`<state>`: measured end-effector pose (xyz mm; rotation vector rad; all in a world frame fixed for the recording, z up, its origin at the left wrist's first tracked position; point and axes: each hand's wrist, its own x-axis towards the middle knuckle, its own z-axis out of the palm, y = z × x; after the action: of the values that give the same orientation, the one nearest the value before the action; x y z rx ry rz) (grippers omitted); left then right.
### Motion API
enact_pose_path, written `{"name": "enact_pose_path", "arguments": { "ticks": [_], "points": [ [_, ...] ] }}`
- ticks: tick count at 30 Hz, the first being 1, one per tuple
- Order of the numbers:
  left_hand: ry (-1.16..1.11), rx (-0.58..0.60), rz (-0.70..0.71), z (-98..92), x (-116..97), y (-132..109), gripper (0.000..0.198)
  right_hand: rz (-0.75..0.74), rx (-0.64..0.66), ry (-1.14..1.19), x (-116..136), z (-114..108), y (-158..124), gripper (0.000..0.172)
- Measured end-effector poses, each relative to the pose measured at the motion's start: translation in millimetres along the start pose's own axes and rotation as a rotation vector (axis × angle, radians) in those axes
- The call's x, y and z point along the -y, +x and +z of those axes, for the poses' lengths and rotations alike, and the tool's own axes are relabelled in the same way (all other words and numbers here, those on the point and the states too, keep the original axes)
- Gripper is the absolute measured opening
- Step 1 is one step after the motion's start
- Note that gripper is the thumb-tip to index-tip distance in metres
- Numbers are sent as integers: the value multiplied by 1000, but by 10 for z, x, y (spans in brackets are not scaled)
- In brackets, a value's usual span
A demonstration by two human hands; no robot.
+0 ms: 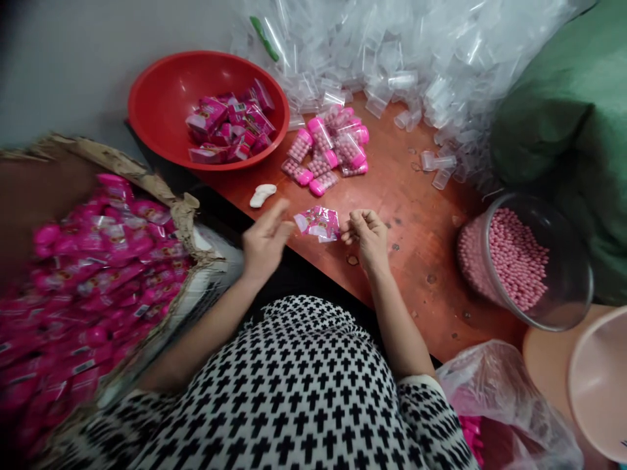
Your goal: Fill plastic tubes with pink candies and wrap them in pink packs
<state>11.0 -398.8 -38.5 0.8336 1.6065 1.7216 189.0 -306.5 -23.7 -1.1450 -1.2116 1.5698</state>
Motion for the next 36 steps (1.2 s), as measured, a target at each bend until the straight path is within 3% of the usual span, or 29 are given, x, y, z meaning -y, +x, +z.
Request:
{"name": "enact_pose_path", "arguments": {
  "ticks": [2,4,10,16,20,24,26,28,33,36],
  "points": [
    [300,191,131,197,181,44,38,11,21,-17,-42,-5,-27,41],
    [487,258,215,330,302,76,30,23,37,-34,-70,-1,-51,41],
    [549,236,267,364,417,100,16,-6,71,-93,-120,12,-26,37],
    [460,171,309,370,451,29,18,-120,-18,-153,-243,131,81,35],
    [400,181,308,263,300,60,27,-46,48,-49,-201,197,125,38],
    [505,-58,240,-53,146,327,44,-31,45,-64,-77,209,126,37],
    [604,-153,165,-202,148,486,34,-16,52,-75,-36,215,120,38],
    [691,-158,103,-298,182,601,21,0,59,-75,-21,228,114,39],
    [726,-168,190,-330,174,577,15,2,67,-74,-25,260,118,39],
    [431,-106,133,-208,83,394,38,-1,96,-83,2,259,126,39]
  ]
}}
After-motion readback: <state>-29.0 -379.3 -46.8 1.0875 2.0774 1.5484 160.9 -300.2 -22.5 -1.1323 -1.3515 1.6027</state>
